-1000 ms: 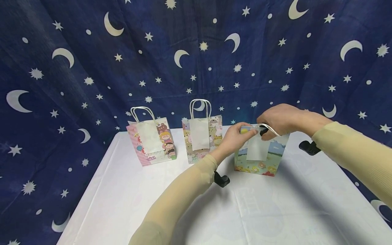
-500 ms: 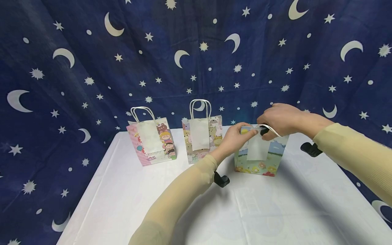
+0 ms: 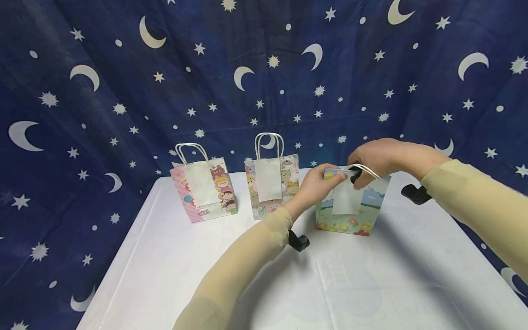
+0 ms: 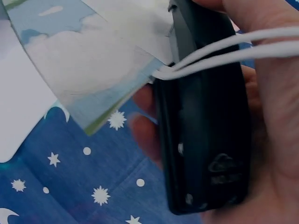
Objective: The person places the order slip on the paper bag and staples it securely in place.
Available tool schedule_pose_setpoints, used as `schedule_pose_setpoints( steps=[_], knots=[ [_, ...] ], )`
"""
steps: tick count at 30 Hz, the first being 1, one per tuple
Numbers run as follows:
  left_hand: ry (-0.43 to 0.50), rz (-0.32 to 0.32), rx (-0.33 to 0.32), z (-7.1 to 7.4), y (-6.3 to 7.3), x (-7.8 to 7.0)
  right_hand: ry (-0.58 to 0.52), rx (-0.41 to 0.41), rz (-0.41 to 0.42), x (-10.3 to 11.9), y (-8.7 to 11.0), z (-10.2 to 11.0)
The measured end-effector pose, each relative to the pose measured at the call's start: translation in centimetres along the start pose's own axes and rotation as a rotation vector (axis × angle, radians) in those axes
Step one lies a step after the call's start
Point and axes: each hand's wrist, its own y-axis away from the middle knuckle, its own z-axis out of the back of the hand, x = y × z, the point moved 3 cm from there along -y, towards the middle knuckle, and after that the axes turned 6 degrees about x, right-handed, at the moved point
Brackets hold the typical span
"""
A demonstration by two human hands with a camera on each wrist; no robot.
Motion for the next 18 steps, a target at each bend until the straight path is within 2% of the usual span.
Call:
schedule_pose_setpoints(
  steps=[5, 10, 13, 18],
  knots=[
    [0.002, -0.01, -0.007, 0.1, -0.1, 0.1, -0.057, 0.039, -0.017, -0.1, -0.3, 0.3],
    [0.0, -0.002, -0.002, 0.1, -0.1, 0.2, -0.153, 0.063, 0.012, -0.3, -0.2, 0.5],
    [-0.009, 0.001, 0.003, 0.1, 0.0, 0.2, -0.218, 0.04, 0.023, -0.9, 0.2, 0.7],
    [-0.005, -0.011, 0.004, 0.2, 0.0, 0.1, -0.317, -0.059, -0.015, -2.4, 0.8, 1.0]
  ],
)
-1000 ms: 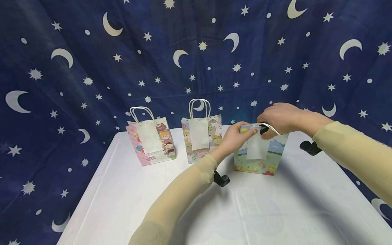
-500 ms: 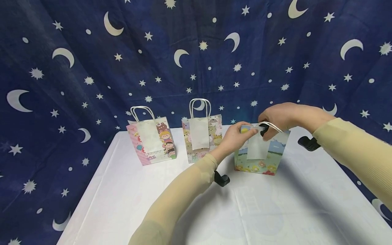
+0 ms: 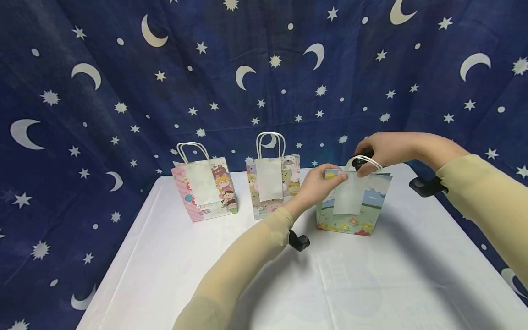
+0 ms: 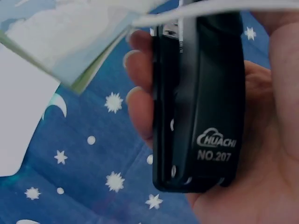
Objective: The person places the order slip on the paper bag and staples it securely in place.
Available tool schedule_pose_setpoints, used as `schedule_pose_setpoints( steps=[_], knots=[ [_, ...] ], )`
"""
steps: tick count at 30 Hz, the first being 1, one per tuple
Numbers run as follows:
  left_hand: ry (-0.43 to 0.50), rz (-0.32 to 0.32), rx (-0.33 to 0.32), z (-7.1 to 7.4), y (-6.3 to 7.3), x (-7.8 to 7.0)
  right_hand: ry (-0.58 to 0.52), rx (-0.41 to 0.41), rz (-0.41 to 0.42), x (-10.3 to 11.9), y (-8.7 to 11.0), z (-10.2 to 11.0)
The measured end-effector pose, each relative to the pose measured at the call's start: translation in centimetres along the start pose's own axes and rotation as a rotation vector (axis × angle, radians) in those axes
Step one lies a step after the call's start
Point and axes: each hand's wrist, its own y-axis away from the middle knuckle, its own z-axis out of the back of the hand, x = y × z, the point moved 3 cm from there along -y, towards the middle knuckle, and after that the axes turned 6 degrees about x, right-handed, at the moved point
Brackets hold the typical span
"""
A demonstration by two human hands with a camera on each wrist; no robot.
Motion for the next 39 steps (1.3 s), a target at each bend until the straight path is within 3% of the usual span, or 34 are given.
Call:
schedule_pose_setpoints(
  steps=[10, 17, 24, 30, 35, 39],
  knots=[
    [0.007, -0.015, 0.004, -0.1, -0.3, 0.1, -0.08, -0.198, -0.077, -3.6, 2.1, 0.8],
    [0.018, -0.014, -0.001, -0.1, -0.4, 0.1, -0.209, -0.272, -0.147, -6.8, 3.0, -0.7],
    [0.035, -0.024, 0.001, -0.1, -0.8, 0.2, -0.43, -0.237, -0.172, -10.3, 3.7, -4.7],
    [0.044, -0.02, -0.014, -0.3, -1.2, 0.2, -0.583, -0.185, -0.173, -12.4, 4.0, -9.3],
    [0.024, -0.031, -0.025, -0.4, -1.7, 0.1, -0.599, -0.151, -0.179, -13.0, 3.8, -13.3],
    [0.018, -0.026, -0.029, -0.4, -1.9, 0.0, -0.577, -0.172, -0.187, -12.8, 3.3, -15.8]
  ],
)
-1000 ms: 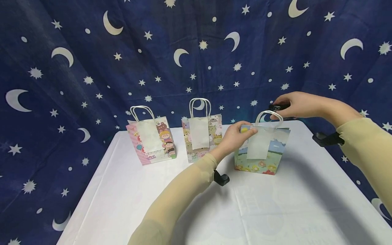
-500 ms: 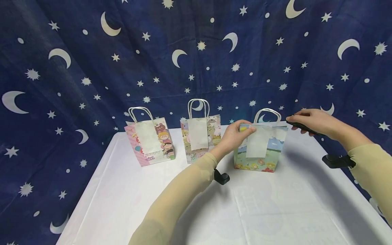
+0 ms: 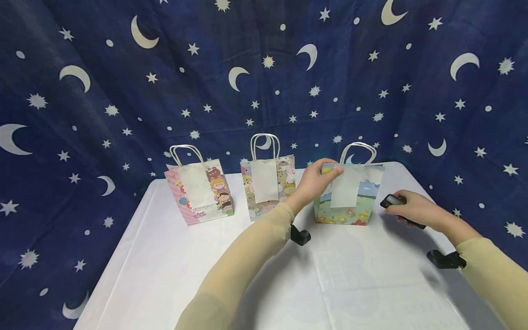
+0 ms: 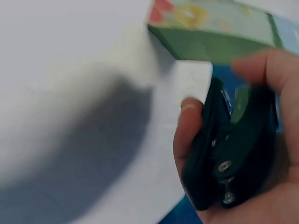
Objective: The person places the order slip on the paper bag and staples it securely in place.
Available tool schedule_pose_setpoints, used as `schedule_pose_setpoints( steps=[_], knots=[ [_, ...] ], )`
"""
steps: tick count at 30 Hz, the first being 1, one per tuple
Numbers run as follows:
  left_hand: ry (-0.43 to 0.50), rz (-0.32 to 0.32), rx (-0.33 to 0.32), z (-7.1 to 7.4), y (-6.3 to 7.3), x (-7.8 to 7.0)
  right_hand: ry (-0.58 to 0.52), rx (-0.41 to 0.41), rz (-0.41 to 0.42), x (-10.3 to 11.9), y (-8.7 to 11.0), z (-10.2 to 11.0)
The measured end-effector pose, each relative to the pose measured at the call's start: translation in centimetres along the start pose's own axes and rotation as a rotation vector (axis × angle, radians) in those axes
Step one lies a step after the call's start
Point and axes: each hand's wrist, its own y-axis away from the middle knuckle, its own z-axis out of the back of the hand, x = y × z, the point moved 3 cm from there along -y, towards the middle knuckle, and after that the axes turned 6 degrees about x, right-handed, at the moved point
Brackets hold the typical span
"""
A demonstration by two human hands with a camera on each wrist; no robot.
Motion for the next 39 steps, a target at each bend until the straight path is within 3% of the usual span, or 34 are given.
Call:
schedule_pose_setpoints(
  steps=[6, 15, 34, 39],
  knots=[
    [0.005, 0.011, -0.004, 0.1, 0.0, 0.0, 0.057, -0.099, -0.015, -0.7, 0.0, -2.1],
    [-0.013, 0.026, -0.005, 0.2, 0.1, 0.0, 0.202, -0.129, -0.073, -1.3, 0.8, -3.4],
    [0.014, -0.026, -0.038, 0.1, 0.3, 0.1, 0.22, -0.209, -0.064, -3.1, 0.8, -4.8],
    [-0.033, -0.069, -0.041, 0.3, 0.9, -0.3, 0.251, -0.224, -0.067, -3.0, 0.7, -5.0]
  ],
)
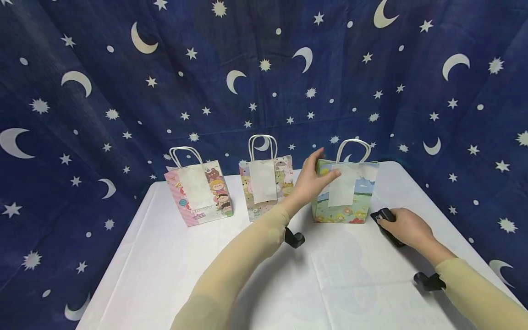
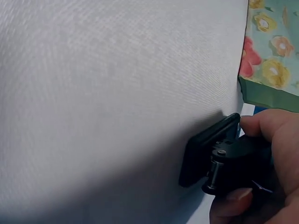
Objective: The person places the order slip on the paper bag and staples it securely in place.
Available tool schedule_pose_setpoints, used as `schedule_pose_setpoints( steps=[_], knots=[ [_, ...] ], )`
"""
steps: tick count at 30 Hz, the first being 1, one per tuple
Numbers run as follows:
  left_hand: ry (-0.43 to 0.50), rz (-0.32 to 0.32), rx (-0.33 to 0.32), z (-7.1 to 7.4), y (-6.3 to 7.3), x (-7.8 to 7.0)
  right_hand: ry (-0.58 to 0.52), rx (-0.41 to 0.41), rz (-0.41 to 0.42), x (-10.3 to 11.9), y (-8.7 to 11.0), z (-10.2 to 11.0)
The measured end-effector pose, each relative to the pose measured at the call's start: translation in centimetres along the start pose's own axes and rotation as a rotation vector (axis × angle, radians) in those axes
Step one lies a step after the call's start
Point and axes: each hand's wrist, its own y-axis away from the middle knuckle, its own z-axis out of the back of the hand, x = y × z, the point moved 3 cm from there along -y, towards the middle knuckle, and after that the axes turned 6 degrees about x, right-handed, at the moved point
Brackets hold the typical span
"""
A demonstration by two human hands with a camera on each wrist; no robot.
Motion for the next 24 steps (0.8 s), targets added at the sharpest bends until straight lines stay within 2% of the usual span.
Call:
schedule_pose_setpoints(
  steps=[4, 7, 11, 17, 24],
  knots=[
    [-0.084, -0.086, -0.011, 1.5, 1.9, -0.7, 0.013, -0.009, 0.013, 0.2, -0.5, -0.2],
    [-0.155, -0.139, 0.009, 3.1, 4.1, -1.1, 0.027, -0.02, 0.03, 0.4, -0.8, -0.1],
    [-0.255, -0.158, 0.038, 5.6, 7.4, -0.8, 0.055, -0.037, 0.053, 0.7, -0.9, 0.3],
    [-0.438, -0.17, 0.012, 9.6, 12.3, 1.2, 0.067, -0.051, 0.057, 0.9, -0.1, 1.4],
    [-0.657, -0.127, -0.056, 14.5, 17.3, 3.9, 0.097, -0.189, 0.108, 0.3, 1.0, 2.8]
  ],
)
